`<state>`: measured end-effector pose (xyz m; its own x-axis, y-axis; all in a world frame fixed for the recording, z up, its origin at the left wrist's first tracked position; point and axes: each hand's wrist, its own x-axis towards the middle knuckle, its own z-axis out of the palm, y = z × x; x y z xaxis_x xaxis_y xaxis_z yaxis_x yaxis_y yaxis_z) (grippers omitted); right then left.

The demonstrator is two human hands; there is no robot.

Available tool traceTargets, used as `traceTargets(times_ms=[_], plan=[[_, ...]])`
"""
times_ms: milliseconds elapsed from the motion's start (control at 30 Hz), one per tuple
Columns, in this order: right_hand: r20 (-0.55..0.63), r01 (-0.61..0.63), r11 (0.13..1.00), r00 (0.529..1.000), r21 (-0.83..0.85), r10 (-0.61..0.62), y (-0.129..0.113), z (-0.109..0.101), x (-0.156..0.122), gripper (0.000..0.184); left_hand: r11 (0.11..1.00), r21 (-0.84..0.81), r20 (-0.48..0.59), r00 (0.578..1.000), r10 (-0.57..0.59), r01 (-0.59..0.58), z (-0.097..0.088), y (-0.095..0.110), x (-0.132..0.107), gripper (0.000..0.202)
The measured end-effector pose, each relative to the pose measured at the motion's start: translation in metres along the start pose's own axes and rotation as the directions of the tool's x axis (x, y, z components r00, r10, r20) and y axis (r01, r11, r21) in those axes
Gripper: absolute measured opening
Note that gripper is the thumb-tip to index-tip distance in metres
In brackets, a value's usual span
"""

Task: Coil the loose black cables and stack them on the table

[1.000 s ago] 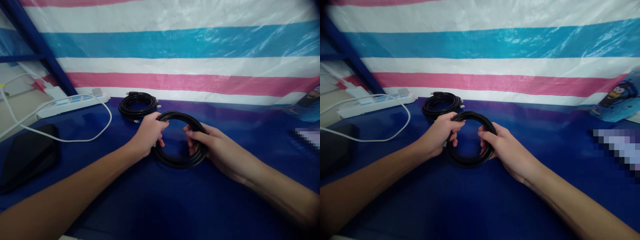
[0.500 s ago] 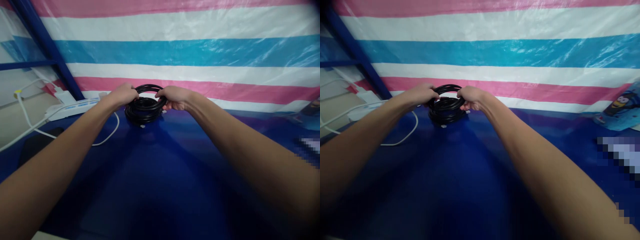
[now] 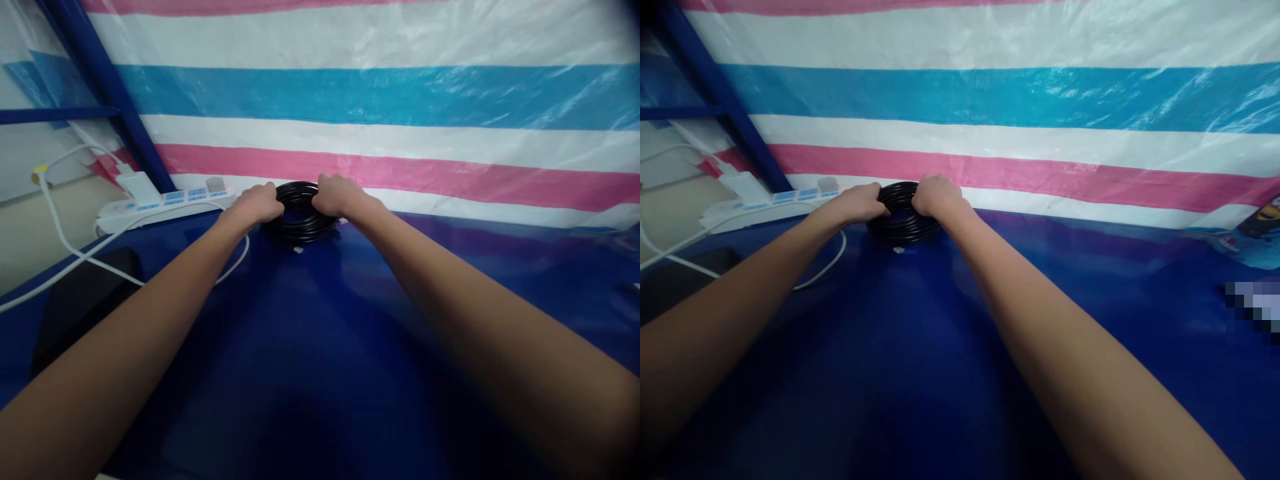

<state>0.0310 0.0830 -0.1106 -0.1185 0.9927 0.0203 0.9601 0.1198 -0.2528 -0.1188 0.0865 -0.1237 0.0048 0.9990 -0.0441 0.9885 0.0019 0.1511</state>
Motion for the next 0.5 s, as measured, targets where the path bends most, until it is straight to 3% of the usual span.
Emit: traceTargets(times_ms=[300,433,500], plan=[[0.245,-0.106,0.994,0.963,-0.025,0.109,0.009,0.003,-0.001,0.046,0.998,0.068,-0.094,0.995,0.025,-0.018,0.013,0.016,-0.006,0.043],[0.248,-0.059,0.998,0.968,0.028,0.05,0.015,0.0,0.0,0.047,0.997,0.073,-0.058,0.998,-0.006,0.01,0.006,0.015,-0.011,0.042],[0.175,-0.01,0.999,0.985,0.046,0.002,0.019,-0.004,-0.006,0.048,0.997,0.071,-0.053,0.998,-0.017,0.021,0.001,0.014,-0.011,0.041]])
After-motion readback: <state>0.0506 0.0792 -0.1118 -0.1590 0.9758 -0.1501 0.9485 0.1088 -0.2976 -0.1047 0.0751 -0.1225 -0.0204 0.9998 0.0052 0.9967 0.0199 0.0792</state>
